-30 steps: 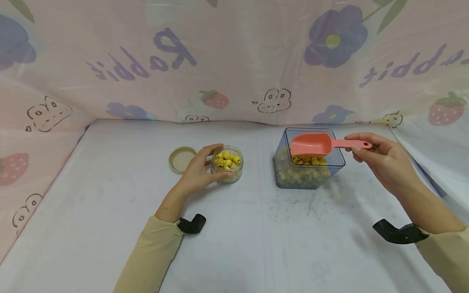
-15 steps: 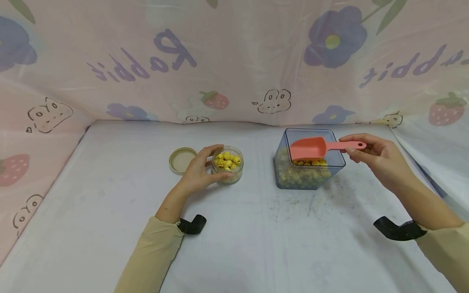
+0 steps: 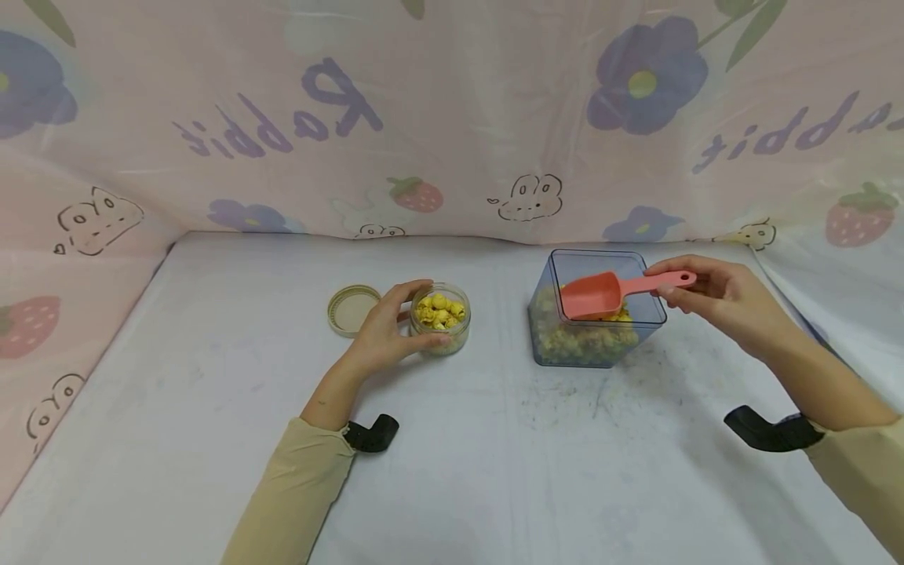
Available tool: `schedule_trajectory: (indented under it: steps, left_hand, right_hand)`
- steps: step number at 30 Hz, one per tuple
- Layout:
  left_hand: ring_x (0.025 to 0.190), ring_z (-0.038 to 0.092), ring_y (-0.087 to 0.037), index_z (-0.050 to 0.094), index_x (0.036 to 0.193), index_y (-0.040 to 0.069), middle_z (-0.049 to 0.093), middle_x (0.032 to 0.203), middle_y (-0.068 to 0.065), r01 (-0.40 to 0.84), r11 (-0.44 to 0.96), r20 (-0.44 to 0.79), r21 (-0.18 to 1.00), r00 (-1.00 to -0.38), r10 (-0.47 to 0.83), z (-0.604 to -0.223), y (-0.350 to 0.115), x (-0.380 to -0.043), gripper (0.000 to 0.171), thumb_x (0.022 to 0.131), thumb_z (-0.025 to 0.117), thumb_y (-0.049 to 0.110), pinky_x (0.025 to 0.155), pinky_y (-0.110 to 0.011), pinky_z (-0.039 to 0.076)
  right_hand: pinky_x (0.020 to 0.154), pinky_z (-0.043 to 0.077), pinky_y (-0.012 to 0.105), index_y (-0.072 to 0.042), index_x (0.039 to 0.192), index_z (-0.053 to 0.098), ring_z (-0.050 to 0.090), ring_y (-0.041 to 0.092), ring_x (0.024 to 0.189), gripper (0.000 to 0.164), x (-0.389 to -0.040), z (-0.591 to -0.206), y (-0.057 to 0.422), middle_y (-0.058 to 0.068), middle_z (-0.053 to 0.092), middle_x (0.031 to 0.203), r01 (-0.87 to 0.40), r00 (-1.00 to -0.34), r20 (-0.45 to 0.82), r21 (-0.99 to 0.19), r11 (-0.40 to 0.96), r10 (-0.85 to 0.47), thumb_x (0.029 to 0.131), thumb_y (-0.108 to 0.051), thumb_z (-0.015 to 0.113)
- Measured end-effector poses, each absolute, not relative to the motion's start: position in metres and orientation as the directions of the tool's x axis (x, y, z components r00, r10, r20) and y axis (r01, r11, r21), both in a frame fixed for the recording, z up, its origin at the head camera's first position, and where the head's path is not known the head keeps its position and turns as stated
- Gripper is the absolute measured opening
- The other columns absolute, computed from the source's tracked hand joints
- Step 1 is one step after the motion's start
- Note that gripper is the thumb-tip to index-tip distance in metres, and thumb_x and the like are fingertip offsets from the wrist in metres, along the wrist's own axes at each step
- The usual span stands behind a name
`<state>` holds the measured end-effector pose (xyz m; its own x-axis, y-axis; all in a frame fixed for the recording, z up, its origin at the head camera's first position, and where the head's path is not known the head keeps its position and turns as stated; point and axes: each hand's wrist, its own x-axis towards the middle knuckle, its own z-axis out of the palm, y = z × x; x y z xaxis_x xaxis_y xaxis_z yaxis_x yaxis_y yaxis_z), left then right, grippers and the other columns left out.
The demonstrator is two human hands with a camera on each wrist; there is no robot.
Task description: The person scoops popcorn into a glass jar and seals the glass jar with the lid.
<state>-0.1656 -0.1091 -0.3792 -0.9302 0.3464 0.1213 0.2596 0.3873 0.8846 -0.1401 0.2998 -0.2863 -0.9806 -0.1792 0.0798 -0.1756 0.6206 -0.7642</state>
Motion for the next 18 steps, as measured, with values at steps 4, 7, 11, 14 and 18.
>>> schedule_trajectory:
  steps: [4,7,11,14,18]
  left_hand:
    - [0.134,0.040,-0.024,0.041,0.142,0.009,0.044,0.144,-0.010,0.254,0.388,0.116,0.886,-0.931,0.347,-0.3796,-0.1088,-0.1659,0.081,0.075,0.084,0.019,0.108,-0.043,0.041]
    - [0.134,0.040,-0.024,0.041,0.142,0.009,0.044,0.144,-0.009,0.256,0.386,0.117,0.886,-0.930,0.348,-0.3795,-0.1085,-0.1661,0.081,0.074,0.084,0.019,0.108,-0.043,0.041]
    - [0.134,0.040,-0.024,0.041,0.142,0.009,0.044,0.144,-0.009,0.258,0.384,0.121,0.886,-0.931,0.346,-0.3795,-0.1082,-0.1659,0.081,0.074,0.084,0.018,0.108,-0.042,0.040]
    - [0.134,0.040,-0.024,0.042,0.142,0.009,0.044,0.143,-0.009,0.258,0.373,0.124,0.892,-0.930,0.347,-0.3798,-0.1080,-0.1658,0.080,0.074,0.084,0.017,0.108,-0.043,0.040]
    - [0.134,0.040,-0.024,0.041,0.142,0.009,0.044,0.143,-0.010,0.261,0.359,0.128,0.896,-0.927,0.353,-0.3792,-0.1073,-0.1657,0.080,0.074,0.084,0.017,0.108,-0.043,0.040]
  right_hand:
    - [0.056,0.041,0.025,-0.010,0.119,0.064,0.055,0.010,0.071,0.027,-0.1411,-0.2859,0.2995,-0.006,0.064,0.084,-0.177,-0.979,0.071,-0.765,0.619,-0.192,0.093,-0.004,0.059]
    - [0.055,0.041,0.025,-0.008,0.119,0.063,0.053,0.011,0.072,0.027,-0.1411,-0.2853,0.2983,-0.007,0.062,0.088,-0.191,-0.975,0.075,-0.760,0.621,-0.208,0.093,-0.003,0.059]
    - [0.054,0.040,0.024,-0.007,0.118,0.064,0.050,0.011,0.072,0.028,-0.1411,-0.2841,0.2952,-0.008,0.057,0.092,-0.204,-0.973,0.084,-0.758,0.620,-0.216,0.091,-0.002,0.062]
    - [0.055,0.040,0.023,-0.009,0.118,0.064,0.050,0.011,0.073,0.028,-0.1416,-0.2839,0.2942,-0.009,0.057,0.093,-0.203,-0.973,0.088,-0.768,0.607,-0.214,0.091,-0.003,0.062]
    - [0.055,0.042,0.020,-0.008,0.119,0.063,0.052,0.011,0.074,0.029,-0.1411,-0.2846,0.2949,-0.011,0.059,0.095,-0.199,-0.975,0.096,-0.776,0.599,-0.199,0.091,-0.002,0.062]
